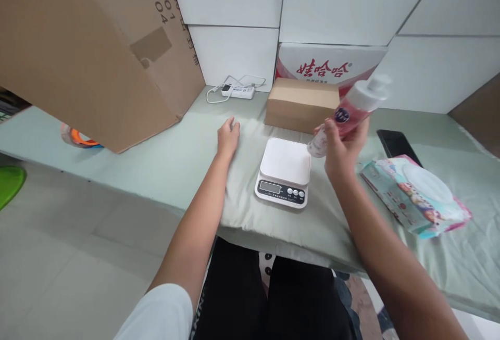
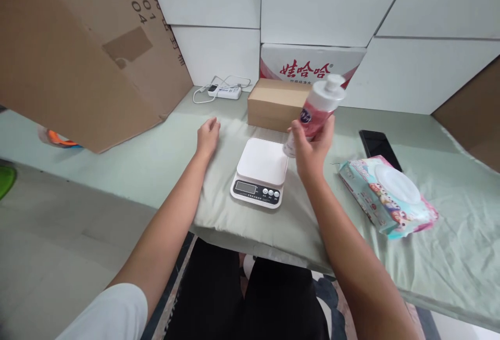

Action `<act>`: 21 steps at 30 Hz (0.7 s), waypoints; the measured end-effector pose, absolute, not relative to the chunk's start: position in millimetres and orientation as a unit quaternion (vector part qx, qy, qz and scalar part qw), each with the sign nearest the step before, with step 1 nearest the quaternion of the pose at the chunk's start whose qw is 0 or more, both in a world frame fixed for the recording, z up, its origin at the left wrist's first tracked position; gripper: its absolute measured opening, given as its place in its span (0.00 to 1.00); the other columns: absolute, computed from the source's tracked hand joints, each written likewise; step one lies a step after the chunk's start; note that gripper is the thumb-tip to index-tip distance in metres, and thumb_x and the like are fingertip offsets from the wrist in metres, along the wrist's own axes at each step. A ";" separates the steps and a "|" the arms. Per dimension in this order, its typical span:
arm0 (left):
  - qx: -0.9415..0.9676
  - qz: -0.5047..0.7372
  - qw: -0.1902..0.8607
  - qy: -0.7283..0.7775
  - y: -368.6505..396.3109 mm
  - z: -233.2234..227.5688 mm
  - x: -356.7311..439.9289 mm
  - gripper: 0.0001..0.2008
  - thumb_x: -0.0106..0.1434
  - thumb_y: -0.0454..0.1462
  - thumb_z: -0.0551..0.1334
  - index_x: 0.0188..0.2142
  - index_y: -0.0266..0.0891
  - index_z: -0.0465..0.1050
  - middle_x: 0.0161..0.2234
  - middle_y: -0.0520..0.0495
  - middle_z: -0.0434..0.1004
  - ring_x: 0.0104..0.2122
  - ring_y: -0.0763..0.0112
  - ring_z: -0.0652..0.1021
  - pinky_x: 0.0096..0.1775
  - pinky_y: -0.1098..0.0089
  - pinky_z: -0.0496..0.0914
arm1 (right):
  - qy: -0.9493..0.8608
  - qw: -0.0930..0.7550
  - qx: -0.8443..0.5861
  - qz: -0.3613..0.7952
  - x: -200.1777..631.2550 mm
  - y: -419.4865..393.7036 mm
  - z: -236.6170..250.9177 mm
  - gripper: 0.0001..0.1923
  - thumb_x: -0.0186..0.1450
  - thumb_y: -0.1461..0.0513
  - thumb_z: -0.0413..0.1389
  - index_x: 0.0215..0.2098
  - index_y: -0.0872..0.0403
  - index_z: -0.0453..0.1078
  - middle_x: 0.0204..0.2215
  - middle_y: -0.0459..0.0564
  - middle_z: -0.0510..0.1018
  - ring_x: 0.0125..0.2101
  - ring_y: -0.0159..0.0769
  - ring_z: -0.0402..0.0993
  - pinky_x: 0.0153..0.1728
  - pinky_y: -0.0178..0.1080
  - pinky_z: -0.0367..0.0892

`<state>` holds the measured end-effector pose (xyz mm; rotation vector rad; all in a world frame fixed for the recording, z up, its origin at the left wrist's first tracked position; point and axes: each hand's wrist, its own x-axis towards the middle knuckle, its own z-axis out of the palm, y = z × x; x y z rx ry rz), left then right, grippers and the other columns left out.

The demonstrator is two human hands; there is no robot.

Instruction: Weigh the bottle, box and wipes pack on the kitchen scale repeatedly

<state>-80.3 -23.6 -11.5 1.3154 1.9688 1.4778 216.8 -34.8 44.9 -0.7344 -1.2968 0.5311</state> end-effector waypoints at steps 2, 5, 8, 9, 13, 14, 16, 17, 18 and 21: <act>0.465 0.519 0.174 0.696 -23.3 -11.6 -80.2 0.24 0.71 0.39 0.60 0.64 0.32 0.76 0.65 0.33 0.76 0.67 0.53 0.75 0.70 0.57 0.66 | -0.604 0.672 -0.304 0.300 203.3 -49.8 40.3 0.19 0.67 0.48 0.65 0.47 0.43 0.62 0.38 0.45 0.75 0.33 0.40 0.80 0.38 0.50 0.78; 0.467 0.515 0.174 0.697 -22.6 -11.8 -80.1 0.25 0.71 0.39 0.60 0.64 0.32 0.76 0.65 0.33 0.76 0.67 0.53 0.75 0.69 0.56 0.66 | -0.616 0.640 -0.286 0.358 192.8 -64.4 38.5 0.18 0.68 0.46 0.64 0.48 0.42 0.64 0.42 0.47 0.77 0.39 0.42 0.81 0.44 0.53 0.79; 0.467 0.511 0.172 0.701 -22.0 -12.1 -80.0 0.25 0.70 0.39 0.60 0.63 0.33 0.76 0.65 0.34 0.77 0.67 0.53 0.75 0.69 0.56 0.66 | -0.617 0.622 -0.280 0.393 189.2 -71.6 40.8 0.21 0.65 0.46 0.68 0.47 0.43 0.65 0.42 0.47 0.78 0.41 0.43 0.80 0.46 0.53 0.79; 0.466 0.510 0.171 0.702 -22.0 -12.2 -79.9 0.25 0.70 0.39 0.60 0.63 0.33 0.76 0.65 0.34 0.77 0.67 0.53 0.75 0.69 0.56 0.66 | -0.619 0.618 -0.280 0.397 188.6 -72.7 40.9 0.22 0.64 0.46 0.68 0.47 0.43 0.66 0.42 0.47 0.78 0.41 0.43 0.80 0.46 0.53 0.79; 0.473 0.504 0.172 0.702 -22.8 -11.7 -79.2 0.24 0.70 0.40 0.60 0.63 0.34 0.77 0.65 0.35 0.77 0.67 0.53 0.75 0.69 0.57 0.66 | -0.626 0.599 -0.292 0.404 185.7 -73.7 34.5 0.25 0.62 0.45 0.70 0.48 0.43 0.66 0.44 0.48 0.78 0.43 0.43 0.78 0.49 0.54 0.78; 0.475 0.501 0.171 0.703 -23.2 -11.3 -79.0 0.24 0.70 0.40 0.60 0.63 0.34 0.76 0.65 0.35 0.77 0.67 0.53 0.75 0.70 0.58 0.65 | -0.629 0.593 -0.297 0.407 184.8 -73.4 31.8 0.25 0.62 0.44 0.70 0.48 0.44 0.66 0.44 0.48 0.78 0.43 0.43 0.78 0.50 0.54 0.77; 0.476 0.498 0.171 0.705 -24.1 -10.3 -78.7 0.24 0.70 0.39 0.60 0.63 0.34 0.76 0.65 0.35 0.77 0.67 0.54 0.75 0.70 0.58 0.65 | -0.636 0.581 -0.303 0.407 183.3 -72.7 26.9 0.25 0.62 0.43 0.69 0.48 0.44 0.67 0.45 0.48 0.78 0.44 0.43 0.77 0.52 0.54 0.77; 0.476 0.498 0.171 0.705 -24.5 -9.9 -78.5 0.25 0.70 0.39 0.59 0.63 0.34 0.76 0.65 0.35 0.76 0.67 0.54 0.75 0.70 0.58 0.65 | -0.640 0.577 -0.305 0.406 182.8 -72.4 25.1 0.25 0.62 0.43 0.69 0.48 0.43 0.67 0.46 0.48 0.78 0.45 0.43 0.77 0.52 0.54 0.77; 0.476 0.497 0.172 0.705 -24.8 -9.6 -78.5 0.24 0.70 0.39 0.59 0.63 0.34 0.76 0.65 0.35 0.77 0.67 0.54 0.75 0.70 0.58 0.65 | -0.644 0.573 -0.306 0.405 182.4 -72.0 23.8 0.25 0.63 0.43 0.69 0.49 0.43 0.67 0.46 0.48 0.77 0.45 0.43 0.77 0.53 0.54 0.76; 0.477 0.500 0.170 0.702 -24.7 -10.0 -79.0 0.23 0.70 0.39 0.60 0.62 0.35 0.77 0.65 0.35 0.77 0.67 0.54 0.75 0.70 0.58 0.65 | -0.648 0.571 -0.304 0.402 181.8 -70.4 22.0 0.25 0.63 0.44 0.69 0.50 0.43 0.67 0.46 0.48 0.77 0.45 0.42 0.77 0.53 0.54 0.76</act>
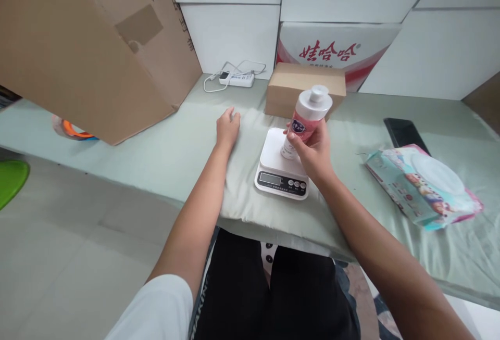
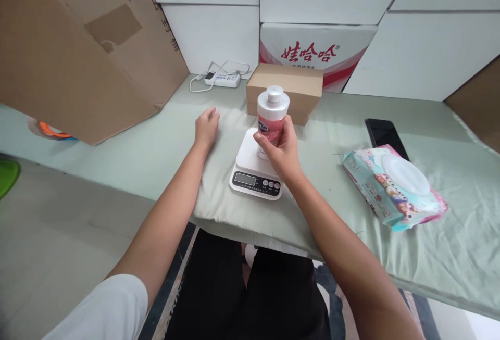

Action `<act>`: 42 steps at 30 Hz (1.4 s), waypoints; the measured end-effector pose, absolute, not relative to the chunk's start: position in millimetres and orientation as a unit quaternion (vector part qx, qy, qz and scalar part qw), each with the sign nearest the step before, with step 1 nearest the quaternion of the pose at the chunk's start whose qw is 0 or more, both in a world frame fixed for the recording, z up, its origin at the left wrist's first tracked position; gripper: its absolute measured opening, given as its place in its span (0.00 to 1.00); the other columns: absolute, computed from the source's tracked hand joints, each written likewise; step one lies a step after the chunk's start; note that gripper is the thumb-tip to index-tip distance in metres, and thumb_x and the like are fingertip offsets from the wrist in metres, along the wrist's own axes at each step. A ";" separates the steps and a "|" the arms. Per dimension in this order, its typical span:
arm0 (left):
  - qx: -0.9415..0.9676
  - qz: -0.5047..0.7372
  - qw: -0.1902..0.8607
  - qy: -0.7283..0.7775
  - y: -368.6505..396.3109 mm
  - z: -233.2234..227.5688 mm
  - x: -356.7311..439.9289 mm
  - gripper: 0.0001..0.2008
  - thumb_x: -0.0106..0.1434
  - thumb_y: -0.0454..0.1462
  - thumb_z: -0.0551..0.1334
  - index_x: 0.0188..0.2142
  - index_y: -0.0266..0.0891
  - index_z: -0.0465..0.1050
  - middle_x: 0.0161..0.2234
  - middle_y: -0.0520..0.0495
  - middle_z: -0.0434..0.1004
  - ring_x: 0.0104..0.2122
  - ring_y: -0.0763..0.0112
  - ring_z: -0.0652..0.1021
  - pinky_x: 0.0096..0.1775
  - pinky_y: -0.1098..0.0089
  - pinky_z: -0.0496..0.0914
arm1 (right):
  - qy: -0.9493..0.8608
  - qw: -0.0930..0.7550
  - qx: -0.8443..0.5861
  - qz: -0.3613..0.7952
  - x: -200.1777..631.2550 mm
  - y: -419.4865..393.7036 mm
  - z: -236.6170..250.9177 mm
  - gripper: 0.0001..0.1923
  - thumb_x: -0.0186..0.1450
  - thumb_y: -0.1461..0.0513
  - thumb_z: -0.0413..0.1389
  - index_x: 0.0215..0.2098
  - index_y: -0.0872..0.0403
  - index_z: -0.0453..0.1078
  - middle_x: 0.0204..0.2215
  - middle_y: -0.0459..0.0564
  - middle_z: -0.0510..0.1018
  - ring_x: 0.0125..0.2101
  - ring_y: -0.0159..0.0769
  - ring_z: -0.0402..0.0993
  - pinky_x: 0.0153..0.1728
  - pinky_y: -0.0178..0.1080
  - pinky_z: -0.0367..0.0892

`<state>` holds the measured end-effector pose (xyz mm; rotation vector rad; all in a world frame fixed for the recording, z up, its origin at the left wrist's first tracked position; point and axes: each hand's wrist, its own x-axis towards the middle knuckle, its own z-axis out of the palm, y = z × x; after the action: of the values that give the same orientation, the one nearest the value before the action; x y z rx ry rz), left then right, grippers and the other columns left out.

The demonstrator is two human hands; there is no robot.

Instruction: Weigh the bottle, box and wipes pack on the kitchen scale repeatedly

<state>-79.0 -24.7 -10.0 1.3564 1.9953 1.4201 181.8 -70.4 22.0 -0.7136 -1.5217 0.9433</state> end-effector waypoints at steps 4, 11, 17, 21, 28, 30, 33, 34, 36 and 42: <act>0.474 0.516 0.172 0.692 -21.1 -14.2 -82.1 0.21 0.70 0.38 0.62 0.60 0.36 0.78 0.63 0.37 0.79 0.66 0.54 0.75 0.70 0.58 0.64 | -0.653 0.573 -0.302 0.392 181.9 -68.3 20.8 0.28 0.62 0.42 0.68 0.50 0.44 0.66 0.45 0.48 0.77 0.44 0.41 0.77 0.52 0.54 0.77; 0.476 0.528 0.182 0.679 -16.3 -19.9 -86.8 0.22 0.70 0.40 0.64 0.61 0.38 0.78 0.64 0.39 0.78 0.67 0.53 0.74 0.72 0.56 0.62 | -0.681 0.566 -0.319 0.337 189.4 -72.8 30.8 0.31 0.63 0.38 0.65 0.56 0.42 0.66 0.48 0.49 0.77 0.49 0.46 0.78 0.50 0.55 0.77; 0.472 0.521 0.179 0.688 -19.8 -14.8 -82.7 0.22 0.70 0.38 0.62 0.61 0.37 0.77 0.64 0.38 0.78 0.68 0.54 0.74 0.71 0.57 0.63 | -0.695 0.575 -0.305 0.304 198.6 -72.6 42.4 0.23 0.65 0.45 0.62 0.54 0.42 0.69 0.50 0.48 0.77 0.52 0.46 0.77 0.50 0.52 0.75; 0.473 0.508 0.169 0.699 -22.1 -11.6 -80.3 0.22 0.71 0.37 0.61 0.61 0.33 0.77 0.64 0.35 0.78 0.67 0.53 0.75 0.70 0.58 0.65 | -0.719 0.544 -0.329 0.280 197.5 -72.7 41.6 0.20 0.63 0.48 0.65 0.47 0.46 0.71 0.42 0.47 0.78 0.42 0.42 0.75 0.44 0.48 0.75; 0.467 0.521 0.174 0.693 -22.5 -13.0 -80.3 0.21 0.70 0.38 0.61 0.60 0.37 0.79 0.63 0.37 0.79 0.66 0.55 0.76 0.70 0.59 0.65 | -0.667 0.606 -0.365 0.232 217.3 -53.9 53.4 0.19 0.62 0.52 0.69 0.47 0.47 0.72 0.38 0.46 0.77 0.39 0.40 0.76 0.41 0.47 0.74; 0.468 0.523 0.176 0.690 -22.5 -13.8 -80.4 0.22 0.70 0.39 0.61 0.61 0.36 0.78 0.64 0.36 0.78 0.67 0.54 0.75 0.70 0.59 0.65 | -0.639 0.643 -0.379 0.184 237.5 -33.6 63.8 0.19 0.62 0.56 0.68 0.48 0.48 0.72 0.39 0.47 0.79 0.38 0.38 0.76 0.40 0.46 0.73; 0.463 0.530 0.180 0.687 -22.8 -14.9 -80.4 0.21 0.69 0.39 0.62 0.60 0.39 0.79 0.63 0.38 0.79 0.67 0.55 0.75 0.71 0.58 0.64 | -0.584 0.681 -0.430 0.100 274.4 7.5 78.8 0.18 0.61 0.66 0.66 0.48 0.51 0.70 0.39 0.49 0.80 0.37 0.36 0.77 0.42 0.44 0.73; 0.461 0.532 0.180 0.687 -22.9 -15.1 -80.2 0.21 0.69 0.39 0.63 0.60 0.40 0.79 0.63 0.39 0.79 0.67 0.54 0.75 0.71 0.58 0.64 | -0.559 0.690 -0.453 0.079 286.2 22.0 82.1 0.19 0.60 0.69 0.65 0.47 0.51 0.69 0.39 0.49 0.79 0.37 0.36 0.77 0.43 0.44 0.73; 0.461 0.532 0.177 0.688 -23.4 -15.2 -79.8 0.21 0.69 0.39 0.63 0.59 0.40 0.79 0.63 0.39 0.79 0.67 0.54 0.75 0.71 0.58 0.64 | -0.494 0.706 -0.506 0.045 306.2 48.5 84.1 0.23 0.57 0.74 0.63 0.48 0.51 0.67 0.42 0.49 0.78 0.40 0.35 0.78 0.46 0.44 0.73; 0.469 0.511 0.165 0.701 -25.2 -14.0 -78.8 0.23 0.70 0.40 0.61 0.61 0.36 0.78 0.63 0.35 0.79 0.66 0.51 0.76 0.69 0.55 0.66 | -0.349 0.691 -0.632 0.039 331.8 87.5 56.2 0.30 0.52 0.78 0.62 0.50 0.55 0.67 0.48 0.51 0.78 0.48 0.37 0.77 0.57 0.47 0.67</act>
<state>-78.8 -25.2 -14.0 1.3350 1.9983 1.4573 331.8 87.5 56.2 -1.4139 -0.7801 0.0877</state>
